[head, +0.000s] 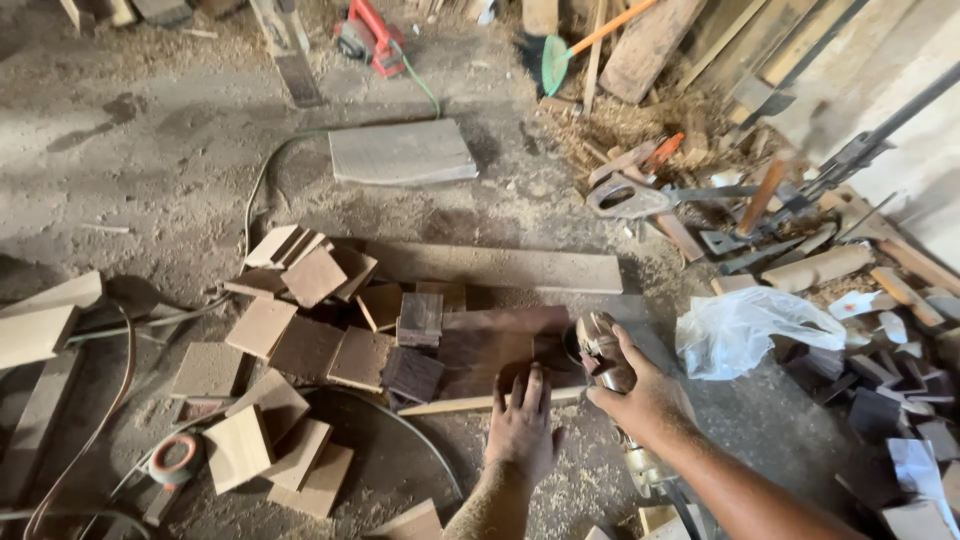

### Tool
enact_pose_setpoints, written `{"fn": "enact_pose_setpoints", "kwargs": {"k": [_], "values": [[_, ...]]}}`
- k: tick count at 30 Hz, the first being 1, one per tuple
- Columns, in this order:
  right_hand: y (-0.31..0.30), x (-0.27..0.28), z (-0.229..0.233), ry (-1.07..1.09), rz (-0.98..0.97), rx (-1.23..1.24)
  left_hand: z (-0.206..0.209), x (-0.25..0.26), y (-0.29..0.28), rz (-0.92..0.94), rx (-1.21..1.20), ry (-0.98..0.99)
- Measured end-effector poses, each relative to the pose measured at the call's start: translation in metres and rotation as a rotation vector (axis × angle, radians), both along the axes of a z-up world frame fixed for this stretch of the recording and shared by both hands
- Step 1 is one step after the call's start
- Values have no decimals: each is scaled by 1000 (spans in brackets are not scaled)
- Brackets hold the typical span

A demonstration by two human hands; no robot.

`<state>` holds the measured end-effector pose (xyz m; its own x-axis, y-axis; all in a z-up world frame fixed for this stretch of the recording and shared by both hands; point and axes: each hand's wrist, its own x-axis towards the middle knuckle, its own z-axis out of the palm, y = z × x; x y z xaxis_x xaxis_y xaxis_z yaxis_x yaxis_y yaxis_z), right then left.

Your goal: Sanding the edges and surfaces of a wooden block using a handheld angle grinder

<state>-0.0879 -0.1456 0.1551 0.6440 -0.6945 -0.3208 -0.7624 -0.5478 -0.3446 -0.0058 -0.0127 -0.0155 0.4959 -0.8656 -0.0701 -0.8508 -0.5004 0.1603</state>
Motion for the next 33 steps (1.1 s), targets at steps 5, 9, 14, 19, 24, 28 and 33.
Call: {"fn": "enact_pose_setpoints", "kwargs": {"k": [5,9,14,19,24,28,33], "values": [[-18,-21,0,-28,-66,16,23,1,-1,80,-98,117],[-31,-41,3,-50,-158,41,29,16,-18,300,-299,227],[-36,-63,2,-150,-184,132,70,50,-32,387,-75,454],[-49,-81,-23,-310,-141,148,63,60,-44,320,-1,486],[-45,-74,-19,-369,-162,180,44,57,-45,283,-516,120],[-33,-57,-7,-322,-217,214,20,46,-33,147,-515,-85],[-9,-33,20,-222,-233,254,8,19,-10,62,7,90]]}}
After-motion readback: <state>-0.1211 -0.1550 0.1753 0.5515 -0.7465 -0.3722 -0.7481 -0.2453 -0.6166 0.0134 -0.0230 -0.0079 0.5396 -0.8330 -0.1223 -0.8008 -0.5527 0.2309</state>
